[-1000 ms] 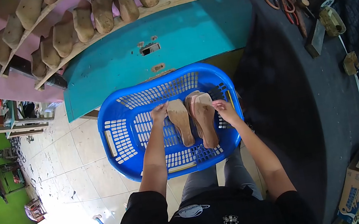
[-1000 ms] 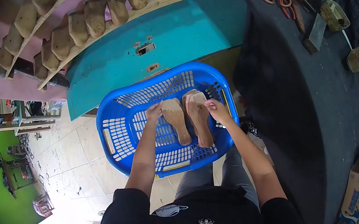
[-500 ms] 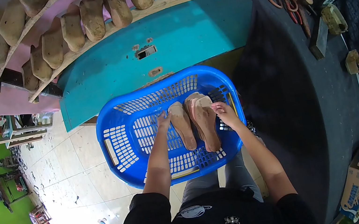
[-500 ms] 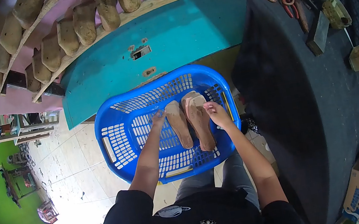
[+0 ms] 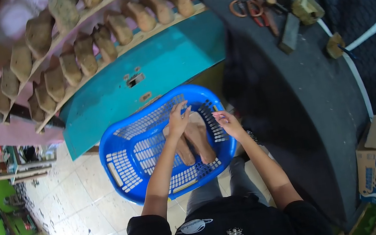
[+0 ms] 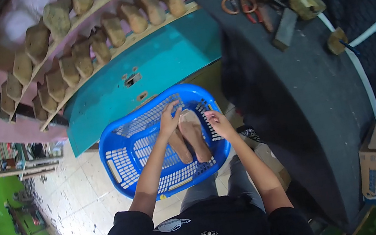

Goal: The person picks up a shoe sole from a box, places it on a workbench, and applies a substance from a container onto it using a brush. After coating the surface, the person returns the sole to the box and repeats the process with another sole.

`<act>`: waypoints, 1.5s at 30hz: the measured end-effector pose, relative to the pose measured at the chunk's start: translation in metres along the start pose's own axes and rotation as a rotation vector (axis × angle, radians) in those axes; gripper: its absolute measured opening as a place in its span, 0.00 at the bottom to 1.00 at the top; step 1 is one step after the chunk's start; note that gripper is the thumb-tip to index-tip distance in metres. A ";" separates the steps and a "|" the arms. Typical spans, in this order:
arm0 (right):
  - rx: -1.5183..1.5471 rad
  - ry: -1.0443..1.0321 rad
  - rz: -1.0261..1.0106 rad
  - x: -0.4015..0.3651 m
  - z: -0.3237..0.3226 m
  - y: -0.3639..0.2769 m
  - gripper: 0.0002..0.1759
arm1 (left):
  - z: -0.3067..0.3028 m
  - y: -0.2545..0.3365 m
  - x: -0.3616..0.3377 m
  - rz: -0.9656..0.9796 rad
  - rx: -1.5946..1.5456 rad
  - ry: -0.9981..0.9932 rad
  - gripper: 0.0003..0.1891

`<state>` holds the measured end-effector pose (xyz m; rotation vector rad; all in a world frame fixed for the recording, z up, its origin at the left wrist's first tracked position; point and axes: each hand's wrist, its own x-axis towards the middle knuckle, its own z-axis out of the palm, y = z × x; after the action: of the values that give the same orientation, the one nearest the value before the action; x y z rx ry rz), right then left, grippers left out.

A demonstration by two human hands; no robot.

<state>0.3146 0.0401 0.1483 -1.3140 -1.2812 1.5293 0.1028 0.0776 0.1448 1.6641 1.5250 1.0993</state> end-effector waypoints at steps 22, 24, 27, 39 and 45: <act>-0.229 1.254 -0.587 -0.319 -0.309 -0.192 0.13 | 0.275 0.470 -0.017 0.658 -0.577 -0.791 0.14; -0.250 1.398 -0.618 -0.352 -0.325 -0.191 0.13 | 0.300 0.491 -0.038 0.696 -0.628 -0.852 0.14; -0.338 1.605 -0.703 -0.398 -0.342 -0.198 0.10 | 0.325 0.523 -0.070 0.738 -0.679 -0.972 0.15; -0.700 2.179 -0.581 -0.564 -0.423 -0.191 0.11 | 0.404 0.655 -0.176 1.075 -0.843 -1.101 0.15; -0.613 2.243 -0.404 -0.597 -0.444 -0.174 0.16 | 0.420 0.688 -0.211 1.317 -0.782 -0.865 0.15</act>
<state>0.8582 -0.3892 0.4710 -1.7216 -0.2153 -0.9494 0.7992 -0.1894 0.5157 1.9965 -0.6488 1.0239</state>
